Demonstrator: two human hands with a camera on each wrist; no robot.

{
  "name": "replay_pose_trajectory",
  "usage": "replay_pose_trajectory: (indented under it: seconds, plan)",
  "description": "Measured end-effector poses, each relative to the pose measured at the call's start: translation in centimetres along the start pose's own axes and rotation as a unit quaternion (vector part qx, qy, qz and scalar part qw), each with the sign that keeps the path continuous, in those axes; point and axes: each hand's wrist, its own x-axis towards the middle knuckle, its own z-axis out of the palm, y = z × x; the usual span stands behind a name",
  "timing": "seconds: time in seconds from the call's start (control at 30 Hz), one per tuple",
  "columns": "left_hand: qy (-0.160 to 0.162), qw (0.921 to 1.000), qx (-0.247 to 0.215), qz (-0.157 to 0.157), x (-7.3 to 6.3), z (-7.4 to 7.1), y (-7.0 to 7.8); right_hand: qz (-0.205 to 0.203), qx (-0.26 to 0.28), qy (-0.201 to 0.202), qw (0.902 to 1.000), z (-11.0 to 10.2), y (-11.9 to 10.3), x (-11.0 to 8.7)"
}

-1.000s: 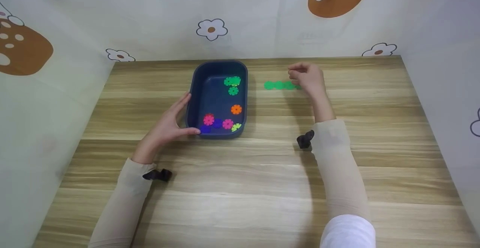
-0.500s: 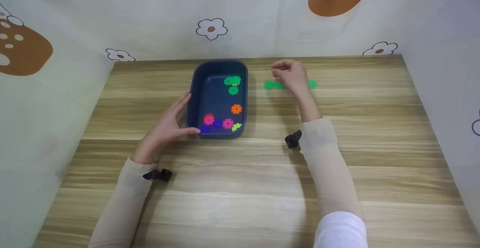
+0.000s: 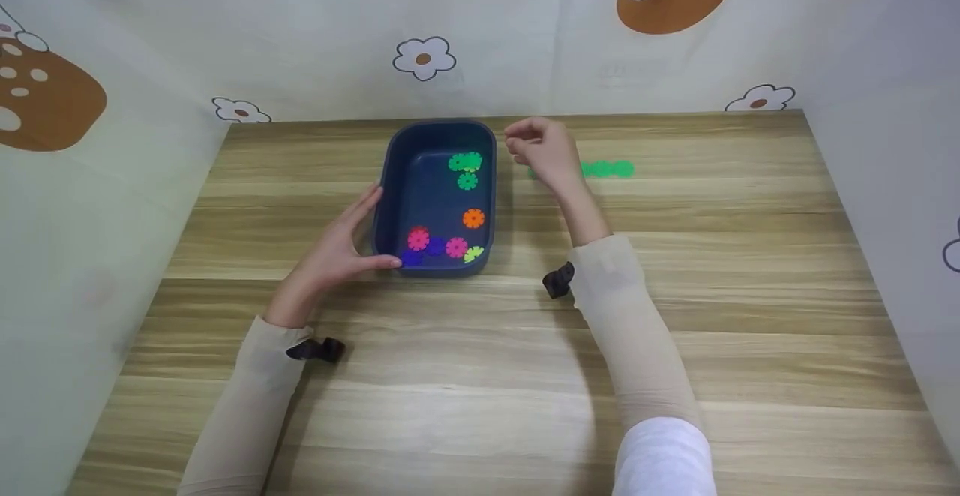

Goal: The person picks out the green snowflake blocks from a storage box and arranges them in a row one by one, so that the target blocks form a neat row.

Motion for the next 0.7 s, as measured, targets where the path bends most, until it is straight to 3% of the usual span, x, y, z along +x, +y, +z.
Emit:
replay_pose_trajectory:
  seconds: [0.7]
  plan:
    - [-0.003, 1.0000, 0.003, -0.008, 0.0, 0.0, -0.1, -0.036, -0.071, -0.022, 0.9966, 6.6, -0.8, 0.5]
